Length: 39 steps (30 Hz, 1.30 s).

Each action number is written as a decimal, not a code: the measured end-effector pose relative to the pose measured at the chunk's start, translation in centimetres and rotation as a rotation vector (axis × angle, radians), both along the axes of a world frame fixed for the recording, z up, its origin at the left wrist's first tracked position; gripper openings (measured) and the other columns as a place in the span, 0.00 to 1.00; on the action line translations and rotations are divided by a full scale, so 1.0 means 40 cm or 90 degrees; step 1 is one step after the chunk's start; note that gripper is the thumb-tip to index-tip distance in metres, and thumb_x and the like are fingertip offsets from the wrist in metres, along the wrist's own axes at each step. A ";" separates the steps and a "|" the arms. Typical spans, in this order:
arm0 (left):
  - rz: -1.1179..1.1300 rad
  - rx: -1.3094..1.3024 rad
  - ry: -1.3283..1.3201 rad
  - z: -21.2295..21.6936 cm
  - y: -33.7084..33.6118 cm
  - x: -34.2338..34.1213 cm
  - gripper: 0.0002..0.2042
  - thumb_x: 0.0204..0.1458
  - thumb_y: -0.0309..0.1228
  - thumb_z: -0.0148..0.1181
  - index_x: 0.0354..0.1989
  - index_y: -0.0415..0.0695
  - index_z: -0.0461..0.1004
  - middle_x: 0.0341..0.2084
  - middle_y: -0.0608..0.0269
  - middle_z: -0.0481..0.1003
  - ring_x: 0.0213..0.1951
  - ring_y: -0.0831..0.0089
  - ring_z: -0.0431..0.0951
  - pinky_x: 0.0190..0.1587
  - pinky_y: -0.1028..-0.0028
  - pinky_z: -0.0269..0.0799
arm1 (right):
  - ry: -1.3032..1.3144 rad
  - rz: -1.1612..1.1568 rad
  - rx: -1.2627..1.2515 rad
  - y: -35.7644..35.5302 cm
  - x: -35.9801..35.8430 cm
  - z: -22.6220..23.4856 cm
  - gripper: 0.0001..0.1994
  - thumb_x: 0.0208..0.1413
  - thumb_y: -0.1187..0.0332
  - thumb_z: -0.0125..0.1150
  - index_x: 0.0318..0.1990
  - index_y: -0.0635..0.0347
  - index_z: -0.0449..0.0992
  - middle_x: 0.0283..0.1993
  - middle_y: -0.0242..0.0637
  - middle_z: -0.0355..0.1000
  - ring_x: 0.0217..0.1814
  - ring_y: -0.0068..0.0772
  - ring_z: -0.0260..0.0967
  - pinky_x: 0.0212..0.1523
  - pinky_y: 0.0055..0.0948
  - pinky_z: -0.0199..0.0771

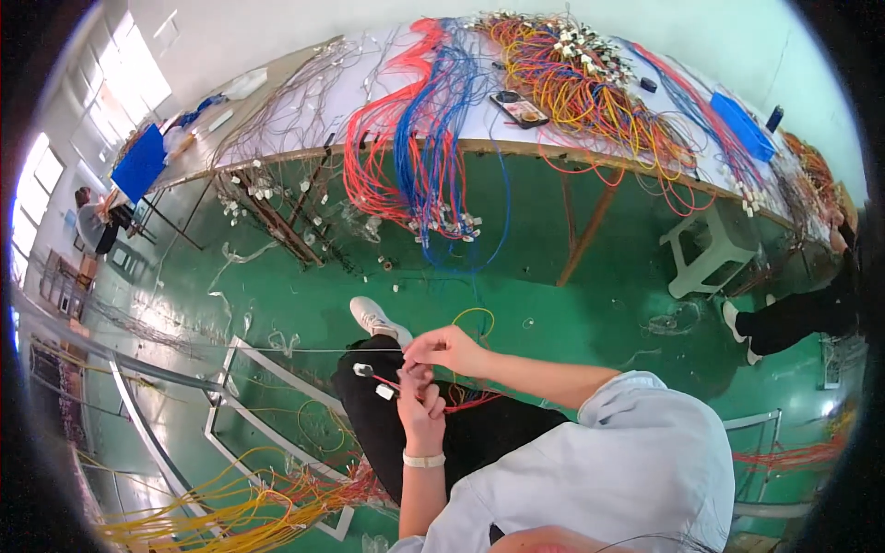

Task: Wrapping electrical wires with black adhesive tape and organizing cable bundles.

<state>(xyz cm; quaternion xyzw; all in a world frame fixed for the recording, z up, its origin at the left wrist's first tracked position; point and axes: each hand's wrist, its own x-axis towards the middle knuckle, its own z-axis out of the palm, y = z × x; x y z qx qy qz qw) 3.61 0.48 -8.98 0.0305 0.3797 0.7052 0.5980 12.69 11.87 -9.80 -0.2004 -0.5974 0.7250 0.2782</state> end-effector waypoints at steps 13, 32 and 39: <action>-0.094 -0.017 0.017 -0.064 0.047 0.020 0.02 0.58 0.29 0.48 0.37 0.47 0.67 0.24 0.76 0.65 0.14 0.89 0.51 0.13 0.86 0.44 | 0.052 0.005 -0.199 0.013 0.015 -0.033 0.04 0.56 0.77 0.53 0.32 0.64 0.75 0.35 0.39 0.77 0.37 0.24 0.72 0.43 0.27 0.70; 0.061 -0.017 0.149 -0.033 0.026 -0.006 0.04 0.55 0.23 0.55 0.38 0.40 0.72 0.15 0.79 0.63 0.12 0.92 0.50 0.13 0.85 0.41 | -0.046 -0.091 -0.197 -0.050 0.030 0.010 0.10 0.56 0.72 0.60 0.43 0.66 0.78 0.35 0.36 0.76 0.33 0.22 0.72 0.37 0.22 0.75; 0.071 0.023 0.314 0.003 0.006 -0.019 0.09 0.60 0.29 0.49 0.45 0.39 0.70 0.20 0.76 0.62 0.18 0.90 0.54 0.18 0.85 0.46 | -0.027 -0.087 -0.266 -0.036 0.006 0.009 0.06 0.52 0.76 0.63 0.36 0.68 0.78 0.32 0.38 0.76 0.32 0.23 0.73 0.35 0.22 0.76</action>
